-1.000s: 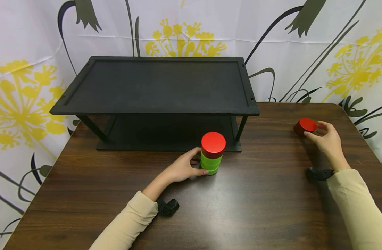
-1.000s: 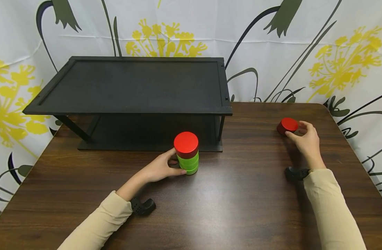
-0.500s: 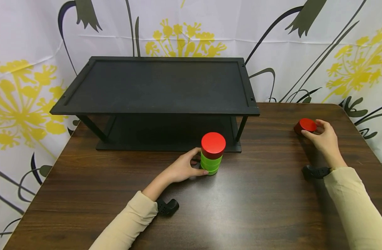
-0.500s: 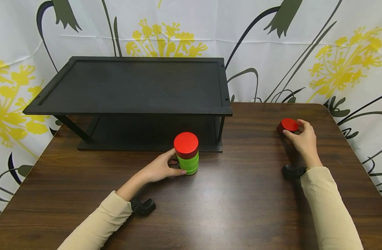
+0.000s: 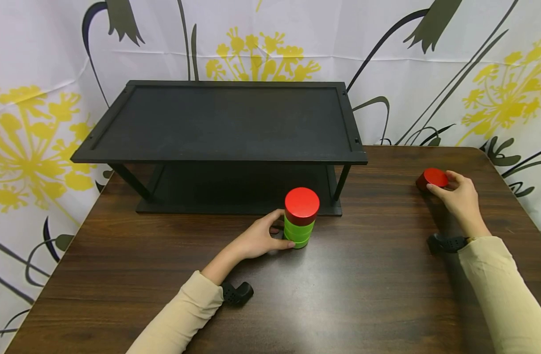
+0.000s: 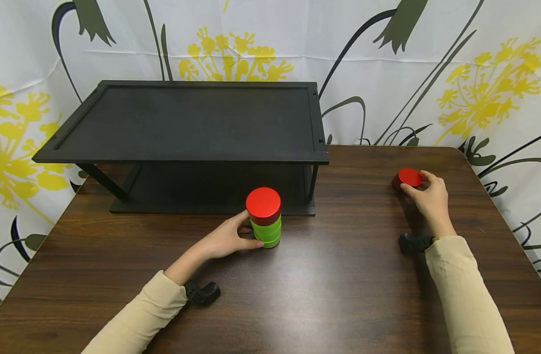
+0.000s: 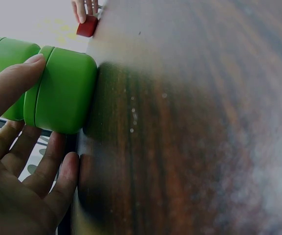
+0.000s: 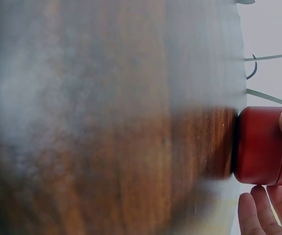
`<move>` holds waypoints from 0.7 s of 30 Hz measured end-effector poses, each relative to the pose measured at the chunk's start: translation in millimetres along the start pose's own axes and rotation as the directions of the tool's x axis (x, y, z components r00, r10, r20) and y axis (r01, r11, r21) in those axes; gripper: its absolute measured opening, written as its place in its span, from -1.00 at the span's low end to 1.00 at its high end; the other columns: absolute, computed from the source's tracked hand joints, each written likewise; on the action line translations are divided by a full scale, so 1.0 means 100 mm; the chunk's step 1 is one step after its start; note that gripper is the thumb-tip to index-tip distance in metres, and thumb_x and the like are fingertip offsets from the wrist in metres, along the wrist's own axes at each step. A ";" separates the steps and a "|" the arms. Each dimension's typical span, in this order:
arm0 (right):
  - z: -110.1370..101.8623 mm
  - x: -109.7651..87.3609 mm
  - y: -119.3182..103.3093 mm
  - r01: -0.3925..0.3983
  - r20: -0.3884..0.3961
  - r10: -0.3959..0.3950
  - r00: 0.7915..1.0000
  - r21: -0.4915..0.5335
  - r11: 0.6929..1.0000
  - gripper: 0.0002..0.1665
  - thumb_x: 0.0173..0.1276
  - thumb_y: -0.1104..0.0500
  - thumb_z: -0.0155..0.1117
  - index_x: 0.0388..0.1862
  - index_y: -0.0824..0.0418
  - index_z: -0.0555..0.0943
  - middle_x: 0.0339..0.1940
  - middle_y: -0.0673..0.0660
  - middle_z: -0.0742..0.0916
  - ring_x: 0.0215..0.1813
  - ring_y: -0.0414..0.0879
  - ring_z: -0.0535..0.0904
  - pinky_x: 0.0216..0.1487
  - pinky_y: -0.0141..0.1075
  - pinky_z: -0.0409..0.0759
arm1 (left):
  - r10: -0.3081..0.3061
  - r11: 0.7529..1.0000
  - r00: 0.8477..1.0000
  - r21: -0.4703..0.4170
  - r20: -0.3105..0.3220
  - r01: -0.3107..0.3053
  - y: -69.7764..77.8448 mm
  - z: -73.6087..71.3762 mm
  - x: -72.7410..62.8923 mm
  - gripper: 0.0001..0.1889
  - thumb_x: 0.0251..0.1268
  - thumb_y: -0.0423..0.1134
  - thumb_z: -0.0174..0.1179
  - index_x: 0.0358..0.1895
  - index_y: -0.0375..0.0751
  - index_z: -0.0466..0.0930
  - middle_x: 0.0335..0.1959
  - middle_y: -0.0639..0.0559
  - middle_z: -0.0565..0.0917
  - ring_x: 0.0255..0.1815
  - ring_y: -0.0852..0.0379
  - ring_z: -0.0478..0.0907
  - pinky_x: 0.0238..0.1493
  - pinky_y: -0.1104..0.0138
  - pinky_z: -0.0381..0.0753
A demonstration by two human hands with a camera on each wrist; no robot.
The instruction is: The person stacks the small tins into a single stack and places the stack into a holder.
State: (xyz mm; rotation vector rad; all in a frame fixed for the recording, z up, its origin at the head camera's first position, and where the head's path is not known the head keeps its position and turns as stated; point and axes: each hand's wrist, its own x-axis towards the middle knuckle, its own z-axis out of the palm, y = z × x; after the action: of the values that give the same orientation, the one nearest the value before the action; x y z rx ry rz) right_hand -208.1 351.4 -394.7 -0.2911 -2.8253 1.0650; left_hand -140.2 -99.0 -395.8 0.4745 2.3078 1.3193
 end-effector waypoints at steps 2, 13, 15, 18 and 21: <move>0.00 0.00 0.00 -0.005 0.008 0.005 1.000 0.001 1.000 -0.17 0.36 0.03 0.19 0.38 0.55 0.18 0.24 0.61 0.30 0.13 0.35 0.42 -0.36 -0.78 0.20 | 0.001 1.000 1.000 -0.001 0.001 -0.001 0.00 0.00 0.00 -0.28 0.13 -0.18 0.37 0.36 -0.08 0.25 0.26 -0.04 0.46 0.28 -0.02 0.43 0.31 0.14 0.49; -0.02 0.03 0.04 -0.054 0.038 0.054 0.998 -0.009 0.998 -0.13 0.35 -0.06 0.17 0.40 0.49 0.18 0.29 0.53 0.42 -0.28 -0.52 0.30 -0.33 -0.65 0.26 | -0.005 1.000 1.000 -0.007 0.000 0.005 -0.01 0.00 0.00 -0.28 0.13 -0.18 0.37 0.36 -0.08 0.25 0.26 -0.03 0.46 0.29 -0.02 0.42 0.31 0.14 0.49; -0.02 0.02 0.05 -0.056 0.036 0.056 0.998 -0.010 0.998 -0.13 0.34 -0.06 0.18 0.40 0.49 0.18 0.28 0.52 0.43 -0.30 -0.59 0.19 -0.31 -0.62 0.26 | -0.003 1.000 1.000 -0.010 0.000 0.003 -0.01 0.00 0.00 -0.28 0.13 -0.18 0.37 0.36 -0.08 0.25 0.26 -0.03 0.46 0.29 -0.01 0.42 0.31 0.14 0.49; -0.02 0.01 0.04 -0.063 0.033 0.063 0.997 -0.011 0.998 -0.13 0.34 -0.06 0.19 0.39 0.49 0.19 0.28 0.51 0.43 -0.26 -0.54 0.21 -0.30 -0.60 0.26 | -0.003 1.000 1.000 -0.014 -0.001 0.003 -0.01 0.00 0.00 -0.28 0.13 -0.18 0.37 0.36 -0.08 0.25 0.26 -0.03 0.46 0.29 -0.01 0.42 0.32 0.14 0.48; -0.03 0.00 0.03 -0.070 0.025 0.070 0.997 -0.004 0.998 -0.13 0.33 -0.08 0.18 0.38 0.48 0.19 0.27 0.50 0.43 -0.25 -0.52 0.21 -0.29 -0.58 0.26 | -0.005 1.000 1.000 -0.019 -0.001 0.005 -0.01 0.01 0.00 -0.29 0.13 -0.19 0.37 0.36 -0.08 0.26 0.26 -0.03 0.46 0.29 -0.01 0.42 0.32 0.14 0.48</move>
State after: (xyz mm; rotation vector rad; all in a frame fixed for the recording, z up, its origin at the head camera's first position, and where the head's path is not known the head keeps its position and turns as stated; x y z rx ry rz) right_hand -207.0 355.4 -394.6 -0.3826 -2.8589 1.0850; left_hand -139.6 -99.2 -396.6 0.4616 2.2941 1.3383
